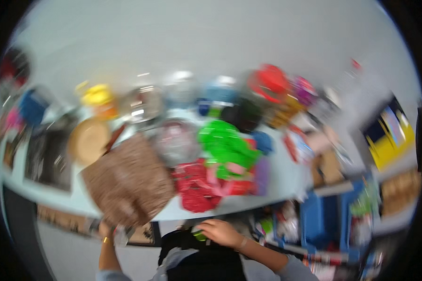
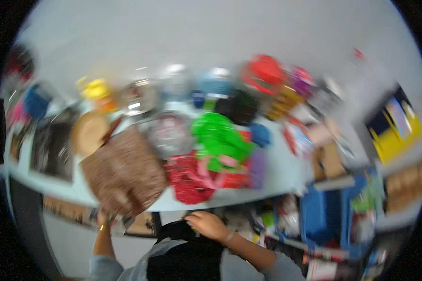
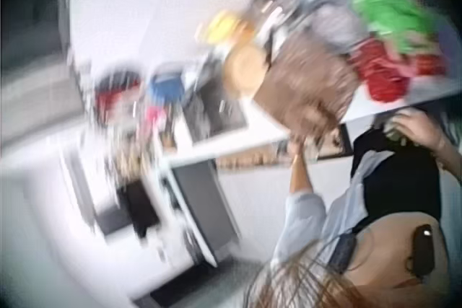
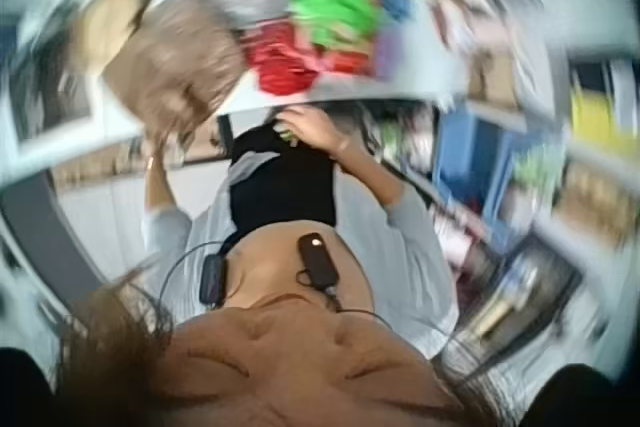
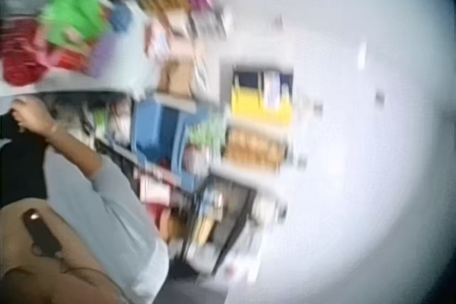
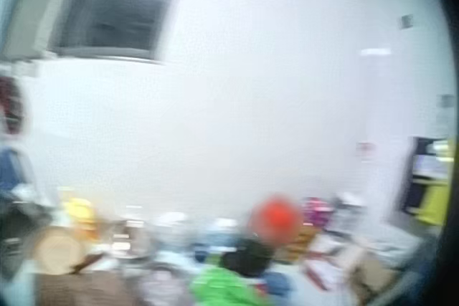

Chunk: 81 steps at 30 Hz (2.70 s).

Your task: The person organizes a cluttered pantry area by moving items between a blue rolling cart and a countertop. They handle various packages, including a black parcel and a green bag, and wipe the blue cart with a cloth. The person also opens a plastic bag containing a yellow substance and places it on a shelf.

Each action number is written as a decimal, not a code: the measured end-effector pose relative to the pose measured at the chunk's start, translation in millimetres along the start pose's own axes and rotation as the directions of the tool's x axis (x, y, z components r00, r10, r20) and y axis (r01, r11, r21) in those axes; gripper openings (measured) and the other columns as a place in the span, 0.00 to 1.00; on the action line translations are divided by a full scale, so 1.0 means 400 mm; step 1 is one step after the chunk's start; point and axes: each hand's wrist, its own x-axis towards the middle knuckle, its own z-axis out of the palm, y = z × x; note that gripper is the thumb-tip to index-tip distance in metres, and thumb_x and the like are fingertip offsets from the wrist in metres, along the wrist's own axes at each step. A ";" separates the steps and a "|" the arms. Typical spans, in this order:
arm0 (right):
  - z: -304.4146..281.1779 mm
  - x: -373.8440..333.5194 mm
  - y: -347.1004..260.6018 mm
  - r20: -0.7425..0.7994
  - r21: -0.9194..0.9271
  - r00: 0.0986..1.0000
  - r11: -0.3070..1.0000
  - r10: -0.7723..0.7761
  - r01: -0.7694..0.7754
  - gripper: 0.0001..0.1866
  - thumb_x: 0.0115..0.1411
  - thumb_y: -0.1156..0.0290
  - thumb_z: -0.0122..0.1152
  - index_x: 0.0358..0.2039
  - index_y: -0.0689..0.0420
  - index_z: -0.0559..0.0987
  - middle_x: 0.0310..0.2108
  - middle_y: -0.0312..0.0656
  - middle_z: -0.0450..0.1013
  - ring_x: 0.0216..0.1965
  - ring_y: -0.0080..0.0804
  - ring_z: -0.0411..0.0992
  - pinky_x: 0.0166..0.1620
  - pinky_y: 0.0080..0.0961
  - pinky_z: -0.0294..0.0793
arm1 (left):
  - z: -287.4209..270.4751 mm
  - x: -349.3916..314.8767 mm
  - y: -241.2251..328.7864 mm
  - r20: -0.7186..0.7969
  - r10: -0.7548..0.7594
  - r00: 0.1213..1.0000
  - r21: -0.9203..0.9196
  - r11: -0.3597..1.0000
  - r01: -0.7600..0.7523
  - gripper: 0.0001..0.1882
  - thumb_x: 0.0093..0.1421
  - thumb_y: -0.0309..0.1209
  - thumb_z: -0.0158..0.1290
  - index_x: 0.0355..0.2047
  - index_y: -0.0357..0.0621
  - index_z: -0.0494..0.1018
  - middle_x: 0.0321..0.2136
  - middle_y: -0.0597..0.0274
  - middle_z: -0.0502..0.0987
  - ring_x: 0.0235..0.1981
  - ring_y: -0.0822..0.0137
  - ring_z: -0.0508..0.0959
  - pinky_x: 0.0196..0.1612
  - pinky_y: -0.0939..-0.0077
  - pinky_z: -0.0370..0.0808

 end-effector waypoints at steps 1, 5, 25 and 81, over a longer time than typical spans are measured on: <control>0.002 -0.035 0.017 -0.052 -0.041 0.998 0.998 0.043 -0.046 0.14 0.53 0.71 0.54 0.42 0.56 0.73 0.37 0.43 0.70 0.38 0.42 0.70 0.40 0.34 0.70 | 0.172 -0.093 0.108 -0.244 -0.027 0.969 0.222 0.972 0.083 0.19 0.60 0.35 0.41 0.46 0.34 0.68 0.41 0.54 0.74 0.37 0.64 0.76 0.40 0.73 0.74; -0.021 -0.099 0.037 -0.228 -0.037 0.965 0.989 0.131 -0.143 0.12 0.53 0.71 0.54 0.39 0.56 0.73 0.35 0.42 0.69 0.38 0.41 0.69 0.40 0.34 0.70 | -0.025 0.013 0.059 -0.178 -0.213 0.961 0.571 0.772 0.278 0.24 0.62 0.41 0.36 0.54 0.39 0.61 0.52 0.52 0.64 0.51 0.57 0.66 0.51 0.63 0.65; -0.100 -0.460 0.342 -0.606 0.306 0.460 0.725 0.649 -0.617 0.19 0.53 0.68 0.54 0.46 0.59 0.70 0.43 0.50 0.68 0.44 0.48 0.67 0.47 0.36 0.67 | 0.016 -0.246 0.028 0.246 0.009 0.969 0.762 0.616 -0.199 0.23 0.59 0.36 0.44 0.55 0.45 0.61 0.48 0.59 0.69 0.52 0.58 0.64 0.55 0.64 0.58; 0.281 -1.067 1.012 0.090 0.949 -0.196 -0.024 0.977 0.313 0.33 0.56 0.62 0.56 0.58 0.57 0.55 0.45 0.53 0.66 0.42 0.43 0.70 0.41 0.36 0.74 | 1.435 -0.744 -0.621 0.937 -0.283 -0.205 -0.178 0.118 -0.977 0.24 0.45 0.18 0.48 0.46 0.40 0.66 0.52 0.53 0.64 0.58 0.46 0.57 0.58 0.46 0.52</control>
